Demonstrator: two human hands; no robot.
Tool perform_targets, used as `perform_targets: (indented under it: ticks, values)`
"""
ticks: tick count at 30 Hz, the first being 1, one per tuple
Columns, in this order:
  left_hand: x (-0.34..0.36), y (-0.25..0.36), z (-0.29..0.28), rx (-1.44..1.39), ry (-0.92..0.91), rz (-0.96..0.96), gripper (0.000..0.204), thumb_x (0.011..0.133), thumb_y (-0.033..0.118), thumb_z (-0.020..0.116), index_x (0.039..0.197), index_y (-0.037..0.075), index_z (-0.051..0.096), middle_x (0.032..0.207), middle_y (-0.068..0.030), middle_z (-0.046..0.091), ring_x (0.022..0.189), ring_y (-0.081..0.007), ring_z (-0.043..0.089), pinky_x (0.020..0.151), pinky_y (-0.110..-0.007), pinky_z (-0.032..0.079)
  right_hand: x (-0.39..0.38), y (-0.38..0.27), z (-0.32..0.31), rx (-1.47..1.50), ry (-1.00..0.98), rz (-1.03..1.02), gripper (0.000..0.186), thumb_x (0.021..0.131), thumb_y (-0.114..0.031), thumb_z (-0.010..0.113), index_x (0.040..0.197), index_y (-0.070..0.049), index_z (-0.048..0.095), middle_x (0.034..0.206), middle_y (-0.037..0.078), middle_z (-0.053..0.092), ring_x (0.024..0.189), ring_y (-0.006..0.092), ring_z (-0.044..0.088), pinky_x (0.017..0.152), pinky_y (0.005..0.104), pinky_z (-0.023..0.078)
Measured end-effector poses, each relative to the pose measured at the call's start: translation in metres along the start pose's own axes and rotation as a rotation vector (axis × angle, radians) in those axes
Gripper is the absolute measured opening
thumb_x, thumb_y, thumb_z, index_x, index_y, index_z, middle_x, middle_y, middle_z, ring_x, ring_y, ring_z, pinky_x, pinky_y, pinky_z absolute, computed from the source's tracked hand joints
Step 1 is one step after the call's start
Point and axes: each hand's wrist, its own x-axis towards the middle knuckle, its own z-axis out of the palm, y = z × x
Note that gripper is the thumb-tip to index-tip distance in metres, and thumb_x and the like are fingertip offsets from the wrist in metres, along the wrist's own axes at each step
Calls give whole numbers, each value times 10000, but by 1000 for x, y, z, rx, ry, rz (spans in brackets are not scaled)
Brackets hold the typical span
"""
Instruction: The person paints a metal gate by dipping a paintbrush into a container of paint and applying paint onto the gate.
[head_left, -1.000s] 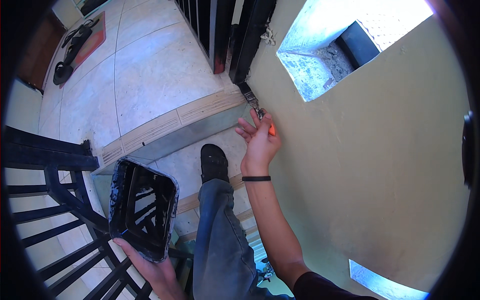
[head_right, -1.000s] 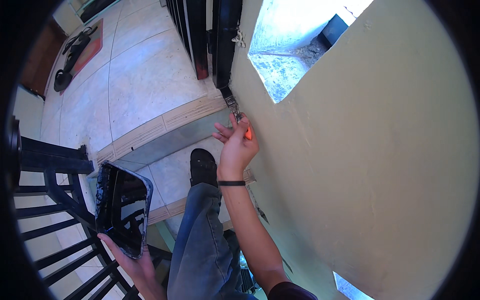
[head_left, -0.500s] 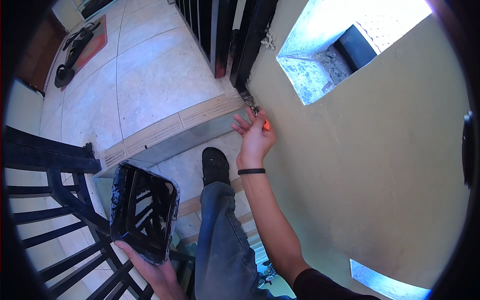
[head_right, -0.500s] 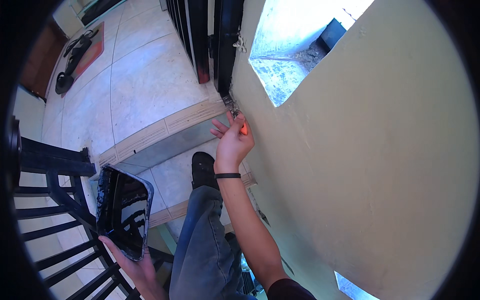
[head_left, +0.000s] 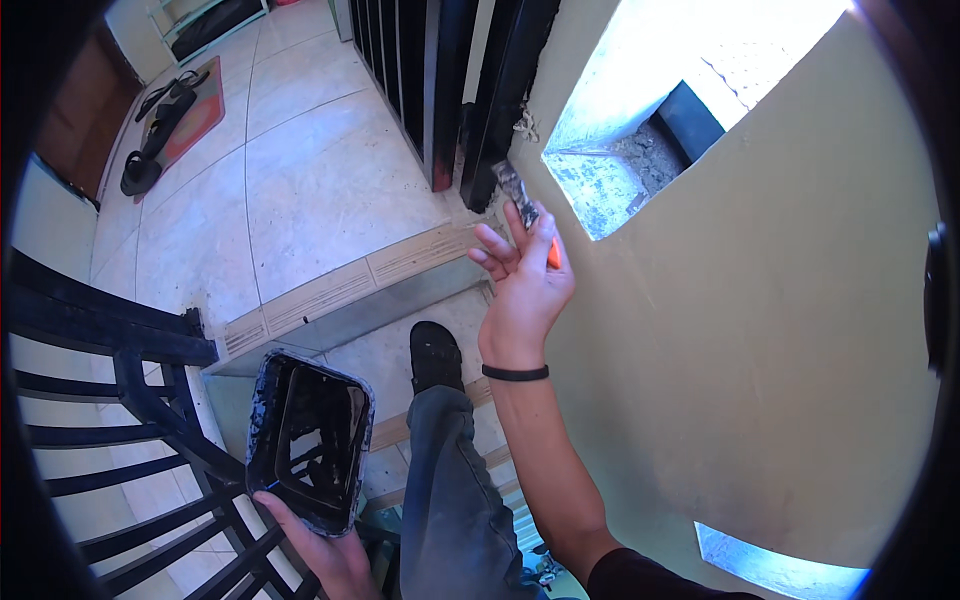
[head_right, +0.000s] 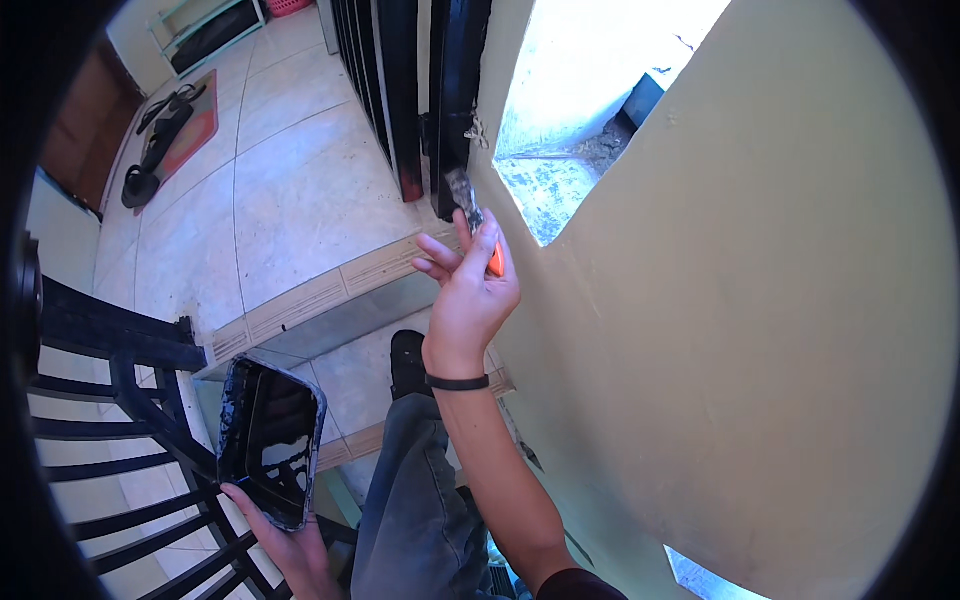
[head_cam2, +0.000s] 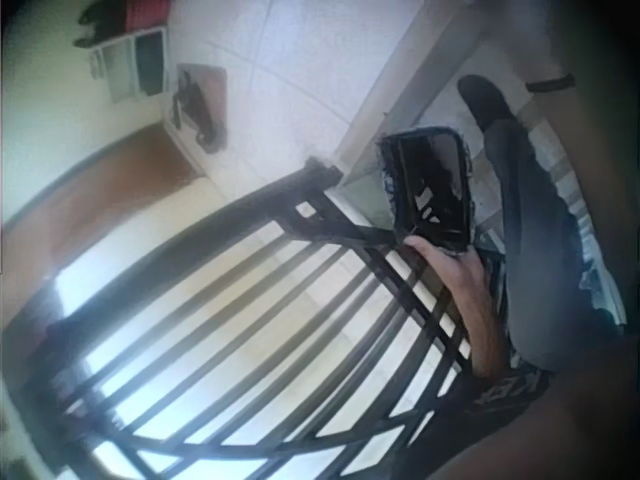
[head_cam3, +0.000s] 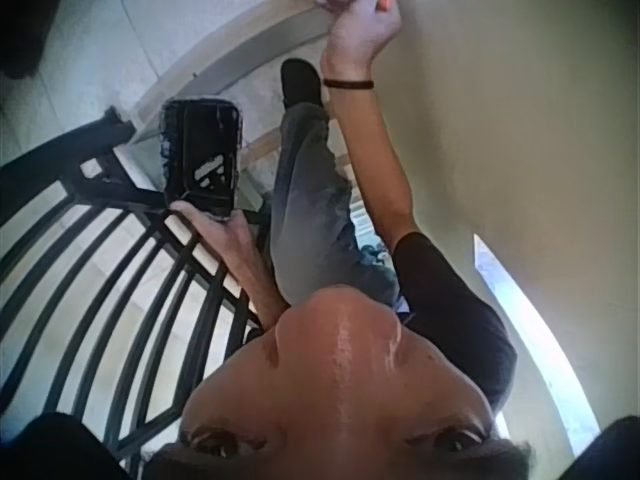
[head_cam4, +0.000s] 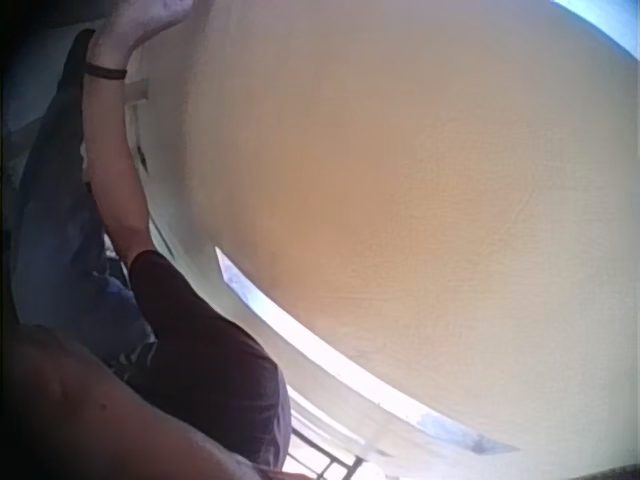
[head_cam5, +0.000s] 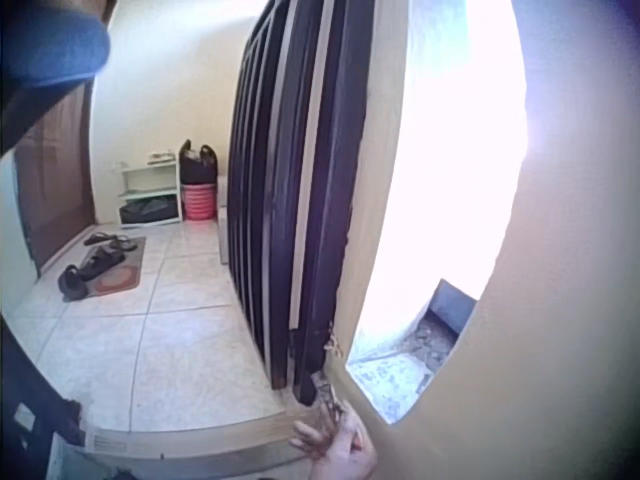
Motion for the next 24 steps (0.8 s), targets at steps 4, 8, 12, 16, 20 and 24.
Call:
perform_targets:
  ticks: [4, 8, 12, 16, 20, 24]
  values:
    - [-6, 2, 1, 27, -25, -22, 755, 1052, 608, 405, 1587, 93, 269, 1557, -165, 399, 1394, -323, 471, 1128, -476, 455, -27, -29, 2, 40, -125, -125, 465, 1103, -346, 475, 1369, 32, 520, 1341, 244, 635, 857, 222, 741, 702, 332, 616]
    - [-7, 1, 0, 5, -19, -30, 762, 1048, 618, 402, 1590, 100, 266, 1564, -160, 391, 1404, -322, 460, 1130, -483, 451, -14, -4, -7, 61, -94, -143, 462, 1107, -347, 462, 1380, 22, 511, 1356, 248, 629, 832, 217, 736, 683, 327, 610]
    - [-7, 1, 1, -27, -15, -22, 695, 1044, 582, 460, 1538, 103, 364, 1488, -131, 474, 1324, -287, 529, 1083, -445, 492, 3, 41, -31, 13, 31, -1, 465, 1107, -353, 462, 1371, 27, 511, 1341, 244, 637, 800, 222, 731, 662, 325, 606]
    - [-5, 5, -8, -12, 10, -26, 747, 1050, 607, 411, 1591, 112, 268, 1571, -157, 381, 1393, -321, 477, 1116, -478, 469, -14, 40, -32, -7, 31, 46, 464, 1105, -344, 470, 1369, 34, 514, 1308, 241, 654, 775, 221, 731, 648, 321, 606]
    - [-8, 6, -3, -55, 38, 3, 640, 1045, 551, 501, 1483, 86, 463, 1398, -104, 583, 1232, -240, 608, 1036, -407, 526, -15, 49, -26, -86, -11, 62, 471, 1103, -329, 474, 1381, 50, 508, 1258, 235, 676, 745, 224, 732, 621, 319, 606]
    - [-7, 10, -6, -26, 46, 1, 646, 1044, 554, 501, 1489, 88, 455, 1406, -104, 576, 1246, -236, 596, 1036, -405, 523, 7, 63, -11, -115, -7, 91, 468, 1102, -309, 480, 1395, 56, 498, 1231, 226, 686, 764, 236, 740, 617, 318, 607]
